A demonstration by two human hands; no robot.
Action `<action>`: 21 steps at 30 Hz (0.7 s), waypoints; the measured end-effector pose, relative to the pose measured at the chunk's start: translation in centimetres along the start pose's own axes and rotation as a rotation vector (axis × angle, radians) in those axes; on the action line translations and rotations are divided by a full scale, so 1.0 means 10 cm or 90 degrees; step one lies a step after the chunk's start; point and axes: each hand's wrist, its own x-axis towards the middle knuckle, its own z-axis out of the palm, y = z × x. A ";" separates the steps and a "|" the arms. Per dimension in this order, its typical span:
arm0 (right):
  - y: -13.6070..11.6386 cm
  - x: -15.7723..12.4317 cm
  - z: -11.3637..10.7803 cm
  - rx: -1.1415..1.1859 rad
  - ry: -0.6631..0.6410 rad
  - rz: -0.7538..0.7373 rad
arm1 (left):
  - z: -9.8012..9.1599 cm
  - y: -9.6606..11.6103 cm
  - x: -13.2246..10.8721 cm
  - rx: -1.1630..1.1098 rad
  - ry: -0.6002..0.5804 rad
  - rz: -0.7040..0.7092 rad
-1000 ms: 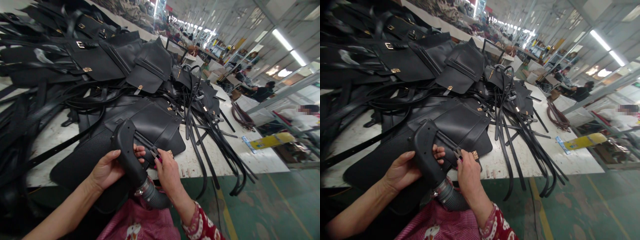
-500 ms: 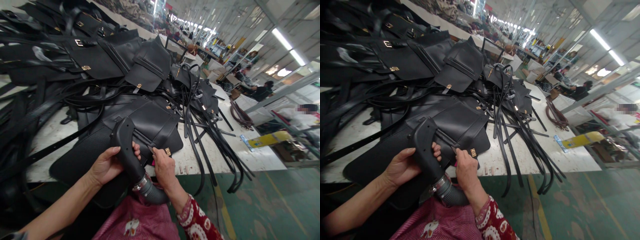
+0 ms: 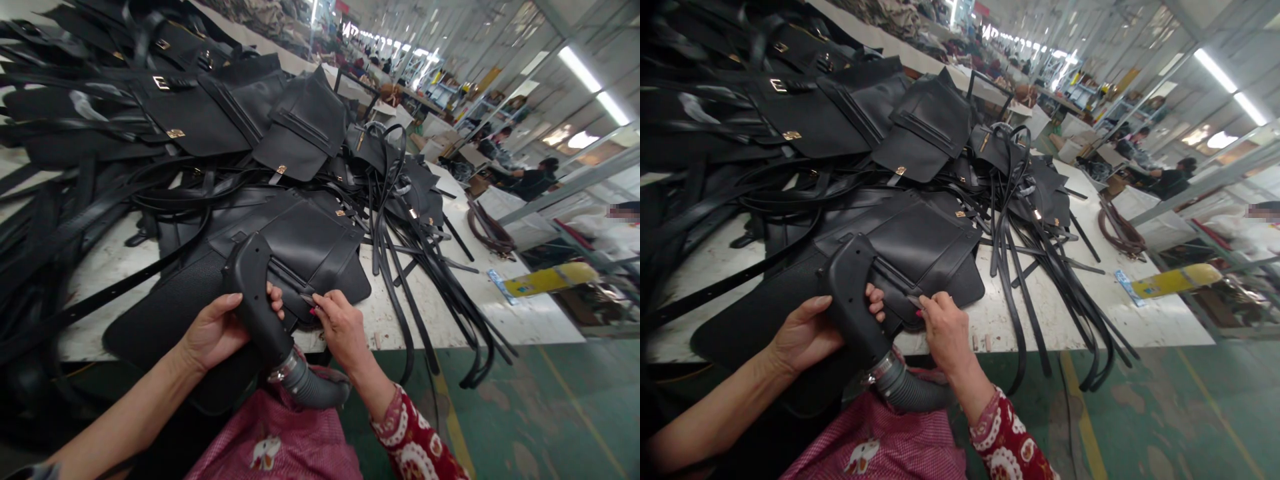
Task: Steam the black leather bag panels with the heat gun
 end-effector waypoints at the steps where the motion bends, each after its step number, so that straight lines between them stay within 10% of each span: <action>1: 0.00 0.00 0.02 -0.007 -0.003 0.003 | 0.00 0.00 0.00 0.001 -0.003 -0.002; 21: 0.07 0.14 -0.01 -0.037 -0.040 -0.037 | 0.03 -0.01 0.03 0.007 0.005 -0.002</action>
